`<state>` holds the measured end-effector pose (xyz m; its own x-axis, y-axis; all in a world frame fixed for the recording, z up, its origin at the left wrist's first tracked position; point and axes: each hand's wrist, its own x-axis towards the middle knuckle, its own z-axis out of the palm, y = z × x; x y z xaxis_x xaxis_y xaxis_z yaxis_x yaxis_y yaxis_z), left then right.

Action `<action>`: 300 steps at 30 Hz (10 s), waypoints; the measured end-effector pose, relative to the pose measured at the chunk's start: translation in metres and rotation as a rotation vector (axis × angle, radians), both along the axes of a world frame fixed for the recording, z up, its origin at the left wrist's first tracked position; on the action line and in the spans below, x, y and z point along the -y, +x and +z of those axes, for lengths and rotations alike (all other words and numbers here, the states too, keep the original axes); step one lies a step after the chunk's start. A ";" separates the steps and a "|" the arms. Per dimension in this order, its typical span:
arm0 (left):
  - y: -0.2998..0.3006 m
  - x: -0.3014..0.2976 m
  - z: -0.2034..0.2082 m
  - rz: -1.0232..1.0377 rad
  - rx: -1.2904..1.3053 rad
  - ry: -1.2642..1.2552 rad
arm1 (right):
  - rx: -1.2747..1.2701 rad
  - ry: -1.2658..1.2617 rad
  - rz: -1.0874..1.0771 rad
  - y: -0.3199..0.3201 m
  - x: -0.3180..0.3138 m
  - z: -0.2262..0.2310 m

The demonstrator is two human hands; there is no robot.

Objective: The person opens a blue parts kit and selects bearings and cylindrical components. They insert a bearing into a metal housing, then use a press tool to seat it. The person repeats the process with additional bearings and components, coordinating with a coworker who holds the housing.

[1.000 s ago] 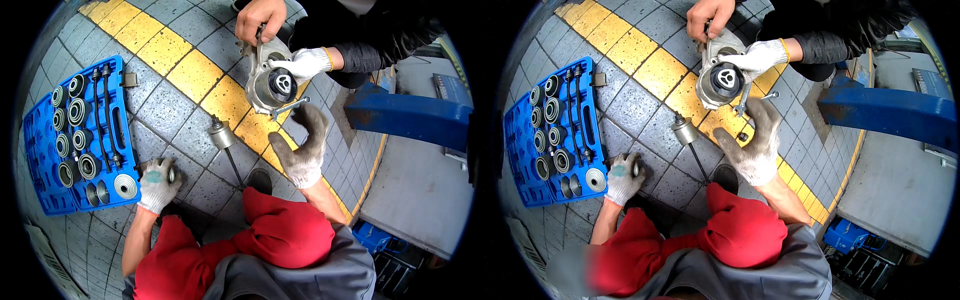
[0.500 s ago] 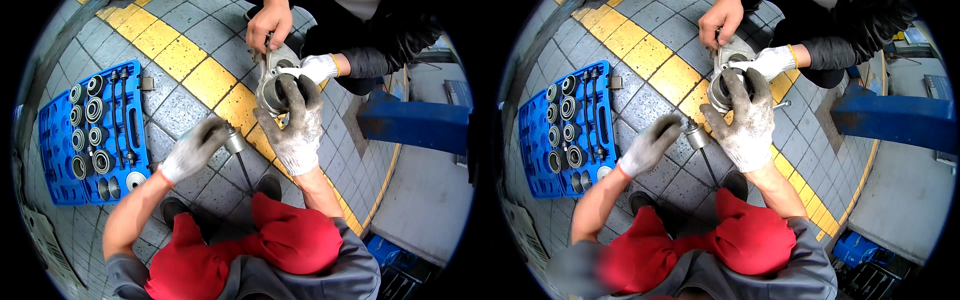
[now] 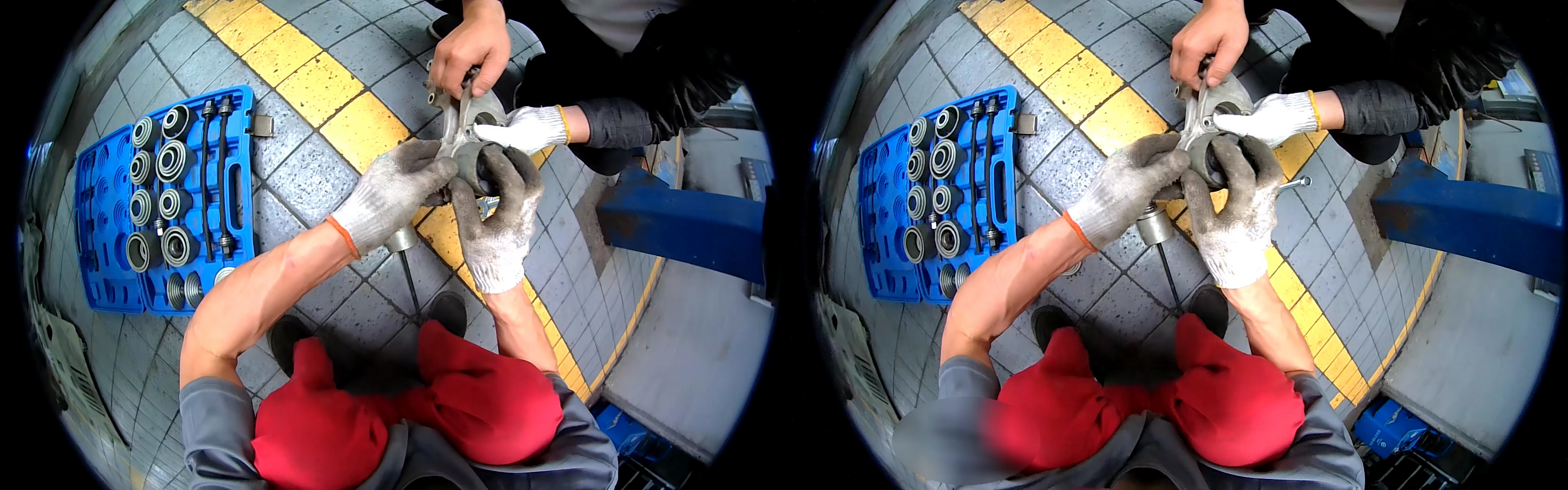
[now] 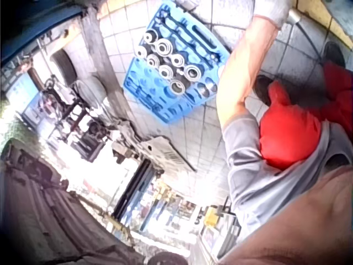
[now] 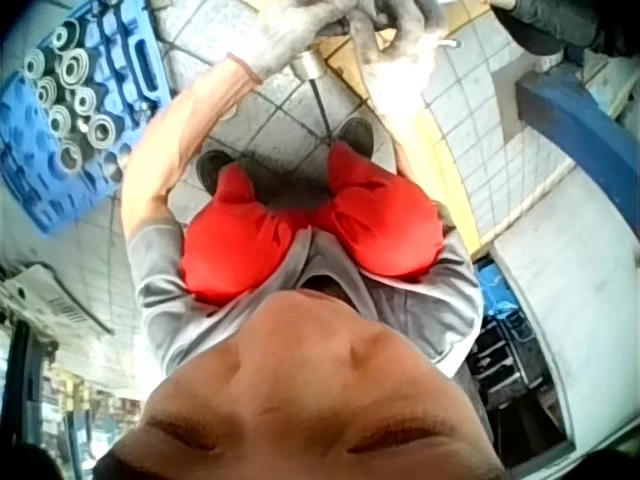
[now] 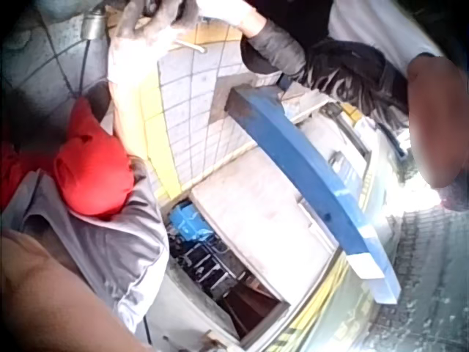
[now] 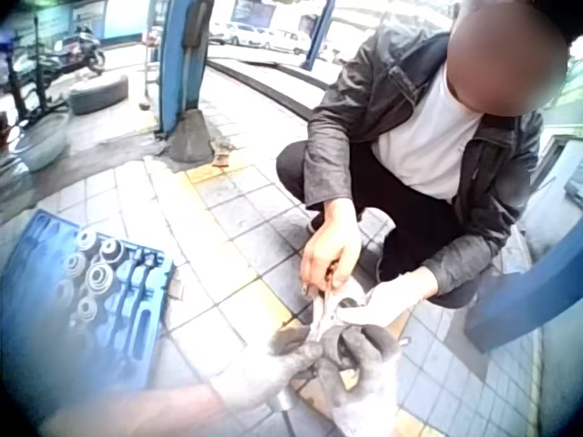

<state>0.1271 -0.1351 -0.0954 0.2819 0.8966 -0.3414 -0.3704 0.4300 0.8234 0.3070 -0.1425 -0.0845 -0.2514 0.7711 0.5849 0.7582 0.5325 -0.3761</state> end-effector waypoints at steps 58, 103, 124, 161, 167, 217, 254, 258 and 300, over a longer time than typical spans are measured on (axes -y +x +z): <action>-0.219 0.212 -0.120 0.660 -1.026 -0.246 | -1.410 -1.553 0.168 -0.025 -0.070 -0.188; -0.290 0.221 -0.090 0.322 -1.796 -0.082 | -1.362 -1.493 0.189 -0.010 -0.069 -0.206; -0.318 0.153 -0.085 0.344 -1.834 0.063 | -1.251 -1.437 0.172 -0.016 -0.063 -0.204; -0.378 0.034 -0.066 -0.349 -2.101 -0.021 | -1.251 -1.440 0.146 -0.016 -0.060 -0.204; -0.382 0.032 -0.064 -0.343 -2.065 -0.072 | -1.303 -1.441 0.167 -0.024 -0.060 -0.198; -0.524 -0.002 0.004 0.359 -1.610 0.184 | -1.292 -1.425 0.084 0.000 -0.056 -0.217; -0.083 -0.031 -0.100 -0.030 -1.060 0.411 | -1.194 -1.486 0.131 -0.025 -0.063 -0.196; -0.087 -0.032 -0.098 -0.045 -1.066 0.375 | -1.235 -1.511 0.125 -0.027 -0.064 -0.187; -0.094 -0.040 -0.105 -0.124 -0.909 0.399 | -1.310 -1.470 0.306 -0.026 -0.062 -0.193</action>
